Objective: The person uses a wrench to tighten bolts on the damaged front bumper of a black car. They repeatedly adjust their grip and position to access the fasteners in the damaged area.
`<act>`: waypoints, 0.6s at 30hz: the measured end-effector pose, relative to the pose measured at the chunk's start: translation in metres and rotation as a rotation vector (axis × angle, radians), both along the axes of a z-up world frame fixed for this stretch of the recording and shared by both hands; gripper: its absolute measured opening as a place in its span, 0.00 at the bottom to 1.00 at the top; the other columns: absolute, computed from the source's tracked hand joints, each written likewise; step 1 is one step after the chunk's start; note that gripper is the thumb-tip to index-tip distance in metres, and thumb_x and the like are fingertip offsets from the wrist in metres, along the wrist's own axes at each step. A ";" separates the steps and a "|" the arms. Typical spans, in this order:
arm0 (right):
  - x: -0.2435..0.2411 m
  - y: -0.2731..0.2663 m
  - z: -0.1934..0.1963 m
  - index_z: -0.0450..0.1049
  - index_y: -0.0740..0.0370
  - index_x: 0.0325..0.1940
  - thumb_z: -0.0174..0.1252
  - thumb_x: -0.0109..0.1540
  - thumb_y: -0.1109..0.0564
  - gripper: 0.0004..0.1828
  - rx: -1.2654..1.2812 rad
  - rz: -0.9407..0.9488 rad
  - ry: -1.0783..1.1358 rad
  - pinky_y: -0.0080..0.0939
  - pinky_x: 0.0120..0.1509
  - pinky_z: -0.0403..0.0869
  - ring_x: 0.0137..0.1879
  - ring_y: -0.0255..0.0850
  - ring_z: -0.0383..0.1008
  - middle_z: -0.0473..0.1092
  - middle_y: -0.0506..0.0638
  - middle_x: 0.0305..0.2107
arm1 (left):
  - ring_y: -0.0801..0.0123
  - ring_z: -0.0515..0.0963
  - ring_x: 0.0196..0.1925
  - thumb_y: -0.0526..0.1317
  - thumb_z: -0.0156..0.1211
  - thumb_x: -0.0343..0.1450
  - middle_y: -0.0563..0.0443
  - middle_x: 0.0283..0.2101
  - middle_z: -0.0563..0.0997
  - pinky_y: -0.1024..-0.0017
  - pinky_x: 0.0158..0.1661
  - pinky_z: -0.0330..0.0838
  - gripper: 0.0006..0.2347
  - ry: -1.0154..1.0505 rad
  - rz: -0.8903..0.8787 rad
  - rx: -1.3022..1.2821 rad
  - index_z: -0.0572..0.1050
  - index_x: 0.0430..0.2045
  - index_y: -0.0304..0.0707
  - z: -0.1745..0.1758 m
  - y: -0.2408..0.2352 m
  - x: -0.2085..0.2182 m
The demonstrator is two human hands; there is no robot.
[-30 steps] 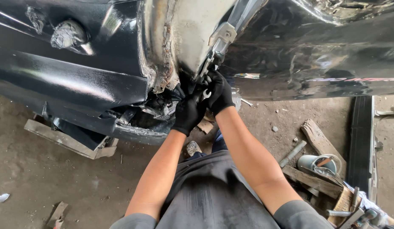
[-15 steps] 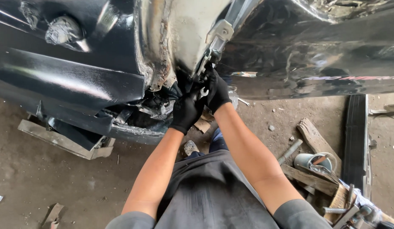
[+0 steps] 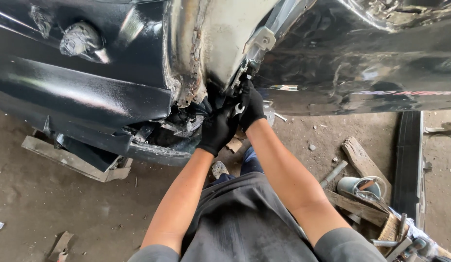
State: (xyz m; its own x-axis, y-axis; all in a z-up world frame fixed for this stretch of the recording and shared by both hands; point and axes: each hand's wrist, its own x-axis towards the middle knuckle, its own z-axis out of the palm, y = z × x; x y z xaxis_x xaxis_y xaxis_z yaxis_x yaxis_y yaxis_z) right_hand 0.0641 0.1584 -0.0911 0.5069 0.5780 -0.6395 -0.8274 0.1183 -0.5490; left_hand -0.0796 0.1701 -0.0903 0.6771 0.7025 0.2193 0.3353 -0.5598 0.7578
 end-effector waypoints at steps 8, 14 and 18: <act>0.011 -0.007 -0.024 0.73 0.53 0.37 0.60 0.68 0.47 0.10 0.306 0.039 0.160 0.41 0.33 0.72 0.29 0.39 0.71 0.70 0.44 0.26 | 0.44 0.83 0.46 0.46 0.58 0.73 0.39 0.46 0.83 0.54 0.43 0.77 0.15 0.007 -0.006 -0.015 0.79 0.52 0.47 -0.018 -0.003 -0.001; -0.001 -0.003 0.019 0.75 0.52 0.39 0.58 0.66 0.45 0.10 0.114 0.073 0.066 0.39 0.30 0.70 0.29 0.38 0.73 0.72 0.43 0.26 | 0.41 0.82 0.45 0.46 0.58 0.72 0.37 0.48 0.82 0.53 0.41 0.76 0.17 -0.019 -0.004 -0.021 0.76 0.56 0.50 0.001 -0.001 -0.001; -0.006 0.001 0.025 0.76 0.55 0.41 0.56 0.64 0.43 0.15 0.140 0.021 0.087 0.42 0.32 0.74 0.30 0.41 0.75 0.75 0.46 0.28 | 0.41 0.82 0.44 0.47 0.58 0.70 0.36 0.48 0.81 0.52 0.40 0.75 0.21 0.054 -0.001 -0.088 0.74 0.59 0.51 0.004 -0.003 -0.002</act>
State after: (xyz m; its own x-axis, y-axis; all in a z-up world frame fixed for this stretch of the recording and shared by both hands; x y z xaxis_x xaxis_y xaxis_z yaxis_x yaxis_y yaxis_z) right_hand 0.0579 0.1591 -0.0659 0.4397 0.6744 -0.5931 -0.8744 0.1707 -0.4542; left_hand -0.0812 0.1671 -0.0865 0.6869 0.7168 0.1199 0.3763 -0.4919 0.7851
